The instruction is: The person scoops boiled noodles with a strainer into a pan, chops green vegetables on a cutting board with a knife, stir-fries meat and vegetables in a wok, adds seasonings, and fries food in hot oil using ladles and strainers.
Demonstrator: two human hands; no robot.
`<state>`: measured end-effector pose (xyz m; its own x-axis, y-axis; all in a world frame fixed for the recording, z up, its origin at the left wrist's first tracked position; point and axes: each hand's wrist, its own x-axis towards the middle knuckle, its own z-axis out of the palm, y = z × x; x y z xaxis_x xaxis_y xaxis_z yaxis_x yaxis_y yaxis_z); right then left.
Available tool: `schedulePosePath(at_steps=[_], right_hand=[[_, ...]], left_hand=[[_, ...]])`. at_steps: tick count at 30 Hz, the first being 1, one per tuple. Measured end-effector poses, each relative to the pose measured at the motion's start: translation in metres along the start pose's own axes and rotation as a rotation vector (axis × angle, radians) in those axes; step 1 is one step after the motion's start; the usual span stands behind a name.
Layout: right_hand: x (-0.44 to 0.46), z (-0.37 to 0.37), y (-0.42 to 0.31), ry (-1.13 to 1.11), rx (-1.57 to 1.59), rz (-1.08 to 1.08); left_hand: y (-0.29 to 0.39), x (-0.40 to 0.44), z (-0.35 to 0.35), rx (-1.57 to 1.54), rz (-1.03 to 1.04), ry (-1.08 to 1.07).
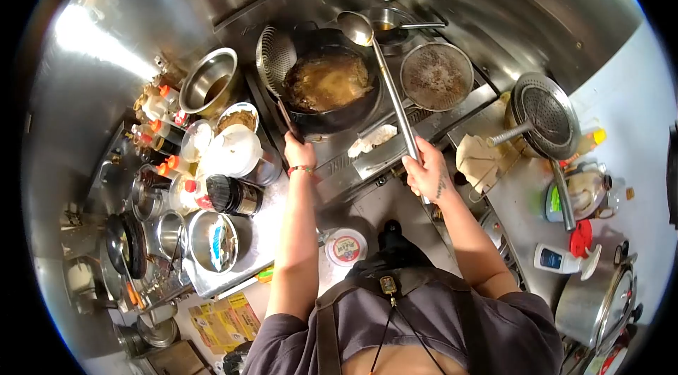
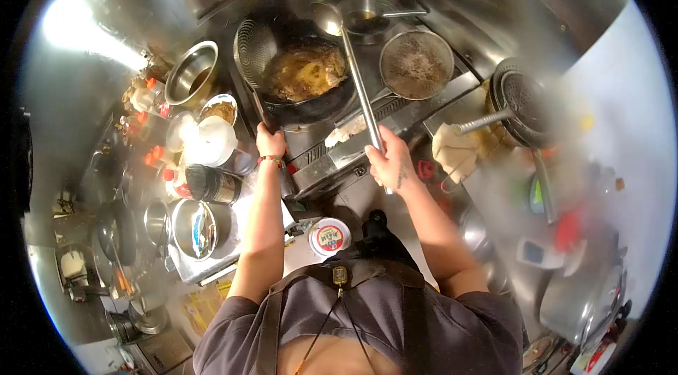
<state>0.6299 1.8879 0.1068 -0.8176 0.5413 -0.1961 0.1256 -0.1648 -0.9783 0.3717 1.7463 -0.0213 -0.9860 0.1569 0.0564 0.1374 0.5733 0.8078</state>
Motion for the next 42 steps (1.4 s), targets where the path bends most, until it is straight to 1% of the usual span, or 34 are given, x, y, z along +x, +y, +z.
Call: schedulePosePath(at_steps=[2,3,4,6,7,8,9,10,12,13,14,16,17,18,20,21,22,23,25,28,29,30,31,33,34,36,38,40,41,42], right_hand=[[0.022,-0.004,0.002,-0.018,-0.022,0.006],[0.034,-0.006,0.006,-0.014,-0.095,-0.001],[0.046,-0.007,0.009,-0.01,-0.167,-0.011],[0.067,-0.005,0.011,-0.018,-0.171,-0.005],[0.077,-0.005,0.016,-0.037,-0.239,0.005],[0.084,-0.002,0.015,-0.056,-0.309,0.017],[0.089,0.0,0.013,-0.071,-0.306,0.038],[0.096,0.004,0.012,-0.08,-0.341,0.066],[0.111,0.013,0.018,-0.104,-0.325,0.095],[0.116,0.016,0.017,-0.128,-0.359,0.145],[0.12,0.022,0.018,-0.139,-0.326,0.185],[0.126,0.033,0.022,-0.168,-0.187,0.24],[0.126,0.042,0.022,-0.144,-0.072,0.267],[0.125,0.047,0.021,-0.157,-0.066,0.263],[0.126,0.058,0.018,-0.181,0.071,0.256],[0.126,0.063,0.015,-0.184,0.077,0.254],[0.126,0.067,0.012,-0.2,0.169,0.28],[0.126,0.07,0.008,-0.216,0.261,0.305],[0.125,0.076,0.002,-0.231,0.302,0.296],[0.125,0.076,-0.008,-0.242,0.388,0.301],[0.127,0.074,-0.011,-0.256,0.431,0.297],[0.13,0.072,-0.013,-0.269,0.474,0.293],[0.137,0.067,-0.011,-0.319,0.582,0.298],[0.142,0.058,-0.011,-0.315,0.604,0.297],[0.144,0.053,-0.012,-0.307,0.623,0.299],[0.147,0.042,-0.015,-0.284,0.642,0.297],[0.152,0.03,-0.018,-0.264,0.634,0.308],[0.157,0.019,-0.021,-0.233,0.635,0.298],[0.159,0.013,-0.023,-0.223,0.62,0.293],[0.159,0.007,-0.024,-0.214,0.604,0.287]], left_hand=[[0.014,-0.007,0.007,-0.227,-0.1,-0.081],[0.054,-0.027,-0.01,-0.465,-0.275,-0.161],[0.06,-0.031,-0.011,-0.564,-0.345,-0.197],[0.067,-0.036,-0.014,-0.815,-0.475,-0.257],[0.07,-0.037,-0.014,-0.812,-0.475,-0.253],[0.072,-0.038,-0.014,-0.944,-0.514,-0.24],[0.073,-0.04,-0.015,-1.075,-0.554,-0.228],[0.075,-0.041,-0.016,-1.073,-0.56,-0.227],[0.079,-0.037,-0.017,-1.282,-0.557,-0.232],[0.067,-0.029,-0.013,-1.324,-0.564,-0.274],[0.066,-0.026,-0.015,-1.323,-0.571,-0.272],[0.065,-0.023,-0.017,-1.421,-0.584,-0.318],[0.068,-0.023,-0.02,-1.419,-0.579,-0.307],[0.069,-0.023,-0.023,-1.417,-0.58,-0.308],[0.073,-0.023,-0.033,-1.449,-0.529,-0.338],[0.076,-0.023,-0.041,-1.472,-0.538,-0.35],[0.08,-0.024,-0.048,-1.466,-0.534,-0.349],[0.085,-0.024,-0.054,-1.405,-0.507,-0.329],[0.095,-0.024,-0.063,-1.3,-0.443,-0.286],[0.109,-0.021,-0.071,-1.238,-0.387,-0.271],[0.116,-0.02,-0.074,-1.254,-0.392,-0.303],[0.124,-0.02,-0.073,-1.21,-0.351,-0.285],[0.132,-0.021,-0.073,-1.205,-0.346,-0.295],[0.139,-0.016,-0.064,-1.188,-0.331,-0.311],[0.143,-0.015,-0.058,-1.126,-0.275,-0.299],[0.151,-0.012,-0.044,-1.028,-0.23,-0.319],[0.161,-0.014,-0.025,-0.976,-0.235,-0.278],[0.17,-0.015,-0.012,-0.995,-0.237,-0.305],[0.177,-0.017,-0.006,-1.035,-0.272,-0.304],[0.178,-0.015,0.002,-1.026,-0.256,-0.306]])
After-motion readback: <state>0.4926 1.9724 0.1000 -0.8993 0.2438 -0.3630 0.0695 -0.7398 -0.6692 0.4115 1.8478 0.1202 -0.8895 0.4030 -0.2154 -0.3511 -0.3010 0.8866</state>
